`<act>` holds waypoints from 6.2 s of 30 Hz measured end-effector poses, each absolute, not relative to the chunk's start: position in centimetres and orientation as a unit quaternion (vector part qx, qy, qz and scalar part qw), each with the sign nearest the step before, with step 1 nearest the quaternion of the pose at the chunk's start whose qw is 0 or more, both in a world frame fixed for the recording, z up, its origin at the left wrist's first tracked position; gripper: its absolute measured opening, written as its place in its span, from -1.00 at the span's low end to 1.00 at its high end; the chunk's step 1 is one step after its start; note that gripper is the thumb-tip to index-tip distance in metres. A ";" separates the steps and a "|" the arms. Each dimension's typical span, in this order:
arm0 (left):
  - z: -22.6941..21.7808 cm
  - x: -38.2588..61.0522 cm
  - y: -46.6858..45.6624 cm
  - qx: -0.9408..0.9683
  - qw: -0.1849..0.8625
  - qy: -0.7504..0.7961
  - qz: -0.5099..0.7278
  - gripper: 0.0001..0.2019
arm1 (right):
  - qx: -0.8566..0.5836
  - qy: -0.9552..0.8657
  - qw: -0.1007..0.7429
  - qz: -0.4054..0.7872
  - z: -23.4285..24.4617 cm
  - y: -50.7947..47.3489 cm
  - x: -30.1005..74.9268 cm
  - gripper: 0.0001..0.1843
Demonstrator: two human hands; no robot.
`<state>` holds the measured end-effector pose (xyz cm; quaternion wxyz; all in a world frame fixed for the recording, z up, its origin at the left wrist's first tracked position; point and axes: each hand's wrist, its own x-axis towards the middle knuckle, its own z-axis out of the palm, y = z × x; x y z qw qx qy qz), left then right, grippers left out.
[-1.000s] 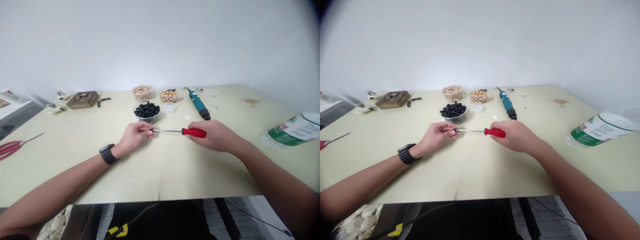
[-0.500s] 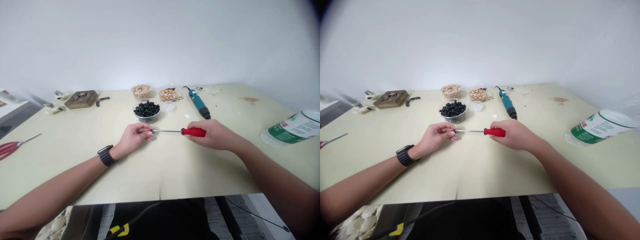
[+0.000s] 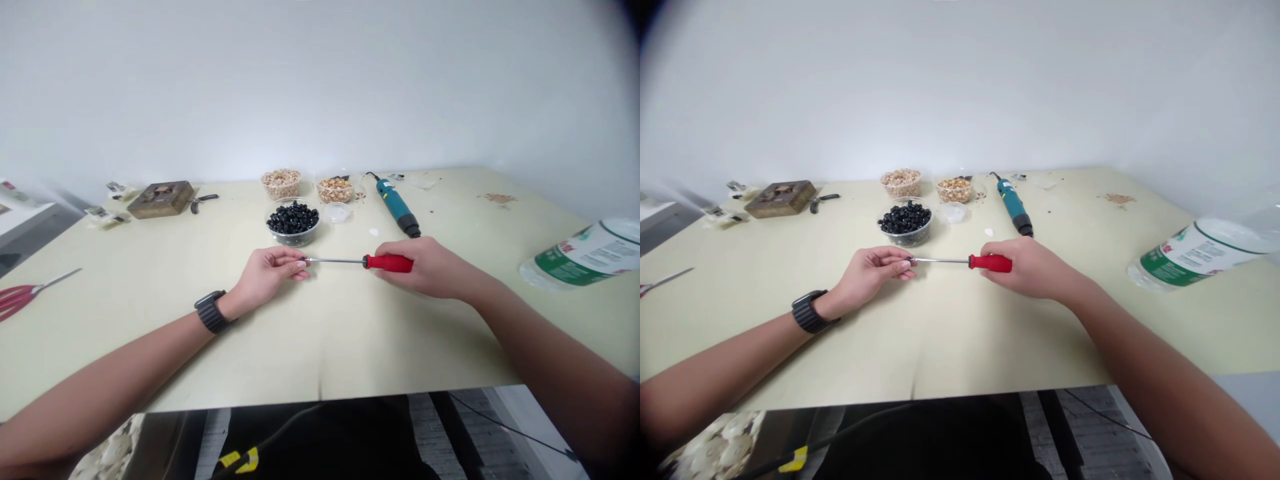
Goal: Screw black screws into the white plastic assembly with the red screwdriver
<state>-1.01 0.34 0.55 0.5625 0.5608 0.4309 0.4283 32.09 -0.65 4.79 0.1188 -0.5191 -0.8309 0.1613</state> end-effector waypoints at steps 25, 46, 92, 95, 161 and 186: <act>0.7 -1.0 0.3 0.589 0.551 0.404 0.431 -0.66 | -0.500 -0.836 0.122 0.188 5.4 -0.6 32.6 -0.72; 1.0 -1.4 0.3 0.591 0.553 0.403 0.428 -0.66 | -0.488 -0.821 0.150 0.257 4.9 0.1 33.5 -0.72; 0.9 -1.3 0.0 0.592 0.544 0.422 0.420 -0.57 | -0.498 -0.818 0.157 0.242 4.6 0.5 33.8 -0.59; 0.9 -1.2 0.0 0.583 0.553 0.420 0.422 -0.57 | -0.501 -0.817 0.150 0.243 4.8 0.4 33.6 -0.59; 1.5 -1.1 -0.4 0.561 0.573 0.421 0.425 -0.60 | -0.513 -0.801 0.137 0.275 5.3 0.5 34.2 -0.57; 1.5 -1.0 -0.6 0.568 0.559 0.442 0.412 -0.54 | -0.521 -0.783 0.174 0.291 5.7 0.2 34.3 -0.47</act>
